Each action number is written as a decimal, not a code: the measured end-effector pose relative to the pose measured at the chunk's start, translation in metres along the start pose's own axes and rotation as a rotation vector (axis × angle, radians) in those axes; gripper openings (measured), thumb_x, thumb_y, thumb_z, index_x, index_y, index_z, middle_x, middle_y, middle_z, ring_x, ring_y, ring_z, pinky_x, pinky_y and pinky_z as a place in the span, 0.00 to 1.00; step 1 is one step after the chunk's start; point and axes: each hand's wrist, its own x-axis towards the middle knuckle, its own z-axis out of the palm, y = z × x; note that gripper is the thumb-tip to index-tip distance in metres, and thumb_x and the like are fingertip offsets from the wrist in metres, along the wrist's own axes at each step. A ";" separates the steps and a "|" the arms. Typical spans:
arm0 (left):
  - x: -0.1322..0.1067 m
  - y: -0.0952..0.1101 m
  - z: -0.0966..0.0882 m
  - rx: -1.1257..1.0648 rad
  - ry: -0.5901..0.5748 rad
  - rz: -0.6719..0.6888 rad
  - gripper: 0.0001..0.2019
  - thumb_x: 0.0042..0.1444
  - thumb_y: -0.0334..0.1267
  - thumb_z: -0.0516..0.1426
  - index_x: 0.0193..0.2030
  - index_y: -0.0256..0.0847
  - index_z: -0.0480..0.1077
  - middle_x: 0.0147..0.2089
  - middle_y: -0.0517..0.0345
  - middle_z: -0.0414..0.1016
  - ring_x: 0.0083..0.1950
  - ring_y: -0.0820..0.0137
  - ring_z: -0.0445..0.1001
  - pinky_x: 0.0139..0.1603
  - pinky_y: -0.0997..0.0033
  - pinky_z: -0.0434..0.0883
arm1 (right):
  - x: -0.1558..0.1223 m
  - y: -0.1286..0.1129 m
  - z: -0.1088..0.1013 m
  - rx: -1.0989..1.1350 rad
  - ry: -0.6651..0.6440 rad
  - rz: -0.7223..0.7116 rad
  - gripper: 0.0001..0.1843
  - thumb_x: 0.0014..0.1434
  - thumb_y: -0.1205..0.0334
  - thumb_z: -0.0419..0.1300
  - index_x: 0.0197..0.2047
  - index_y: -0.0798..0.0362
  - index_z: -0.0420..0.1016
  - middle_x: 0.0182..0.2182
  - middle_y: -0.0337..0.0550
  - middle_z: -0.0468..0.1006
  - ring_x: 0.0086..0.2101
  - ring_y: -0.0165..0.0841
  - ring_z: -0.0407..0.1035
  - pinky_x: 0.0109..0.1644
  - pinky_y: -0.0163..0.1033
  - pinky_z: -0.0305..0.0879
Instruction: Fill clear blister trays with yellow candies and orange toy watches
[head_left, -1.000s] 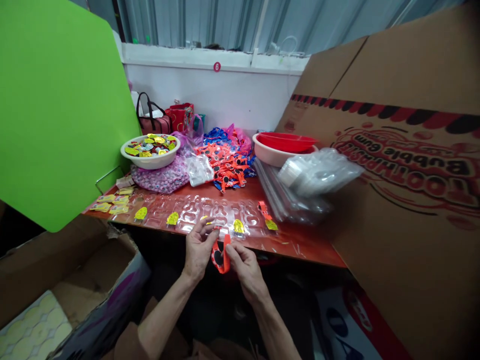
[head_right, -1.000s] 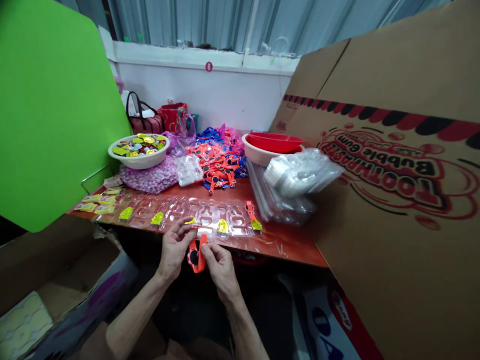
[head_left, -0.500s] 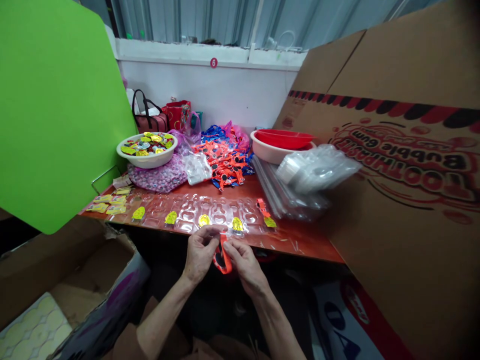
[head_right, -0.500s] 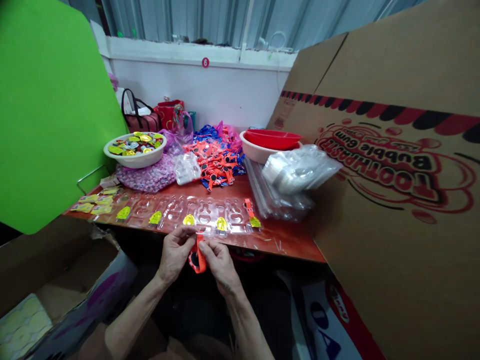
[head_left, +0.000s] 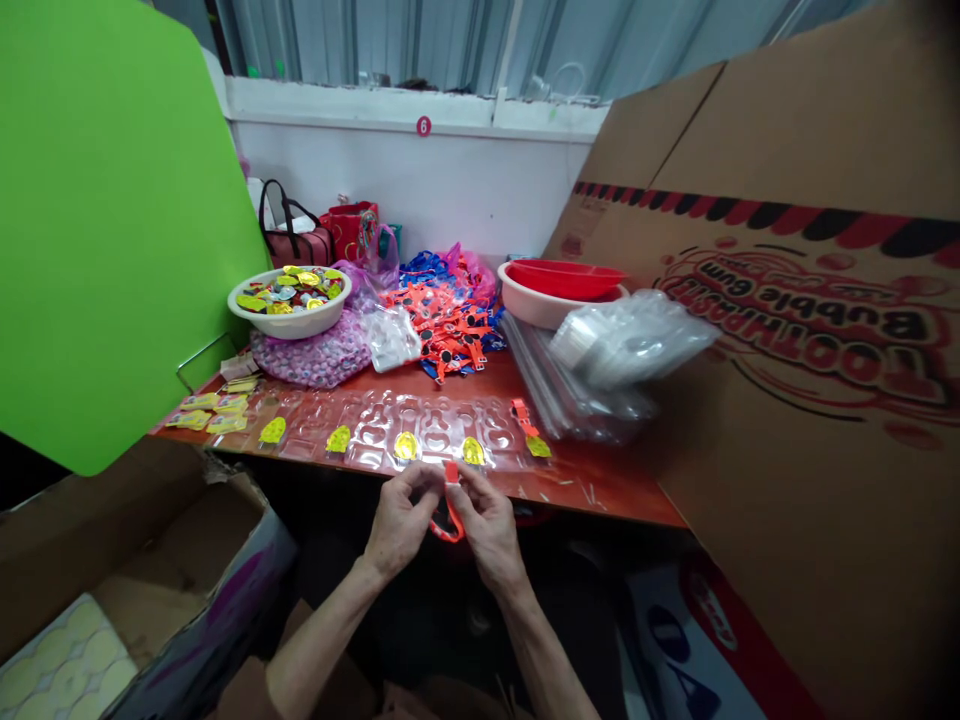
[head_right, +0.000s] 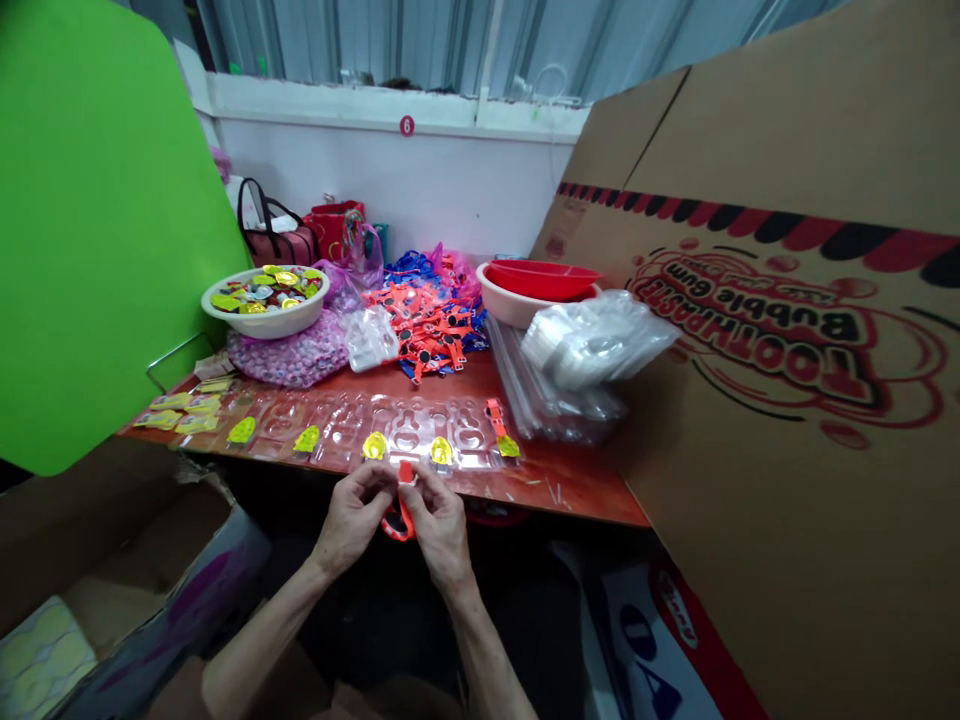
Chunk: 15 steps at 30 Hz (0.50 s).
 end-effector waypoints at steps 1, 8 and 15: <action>-0.001 0.000 0.000 0.017 -0.013 -0.003 0.05 0.60 0.37 0.59 0.38 0.39 0.76 0.36 0.56 0.77 0.37 0.70 0.74 0.41 0.76 0.71 | 0.000 0.000 -0.001 0.006 -0.009 -0.008 0.24 0.55 0.49 0.68 0.52 0.53 0.77 0.34 0.40 0.79 0.34 0.29 0.73 0.43 0.35 0.71; -0.006 -0.009 0.011 -0.318 -0.039 -0.169 0.15 0.53 0.44 0.68 0.44 0.39 0.75 0.38 0.54 0.78 0.35 0.71 0.76 0.40 0.75 0.74 | -0.008 -0.007 -0.001 -0.063 0.088 -0.126 0.12 0.57 0.53 0.67 0.42 0.50 0.82 0.40 0.43 0.81 0.41 0.34 0.75 0.49 0.38 0.72; -0.007 0.002 0.013 -0.580 -0.272 -0.521 0.17 0.55 0.41 0.64 0.50 0.37 0.74 0.34 0.51 0.78 0.28 0.66 0.78 0.28 0.70 0.76 | -0.012 -0.035 -0.010 -0.348 0.104 -0.371 0.07 0.60 0.57 0.65 0.40 0.46 0.84 0.37 0.42 0.72 0.39 0.30 0.70 0.44 0.34 0.71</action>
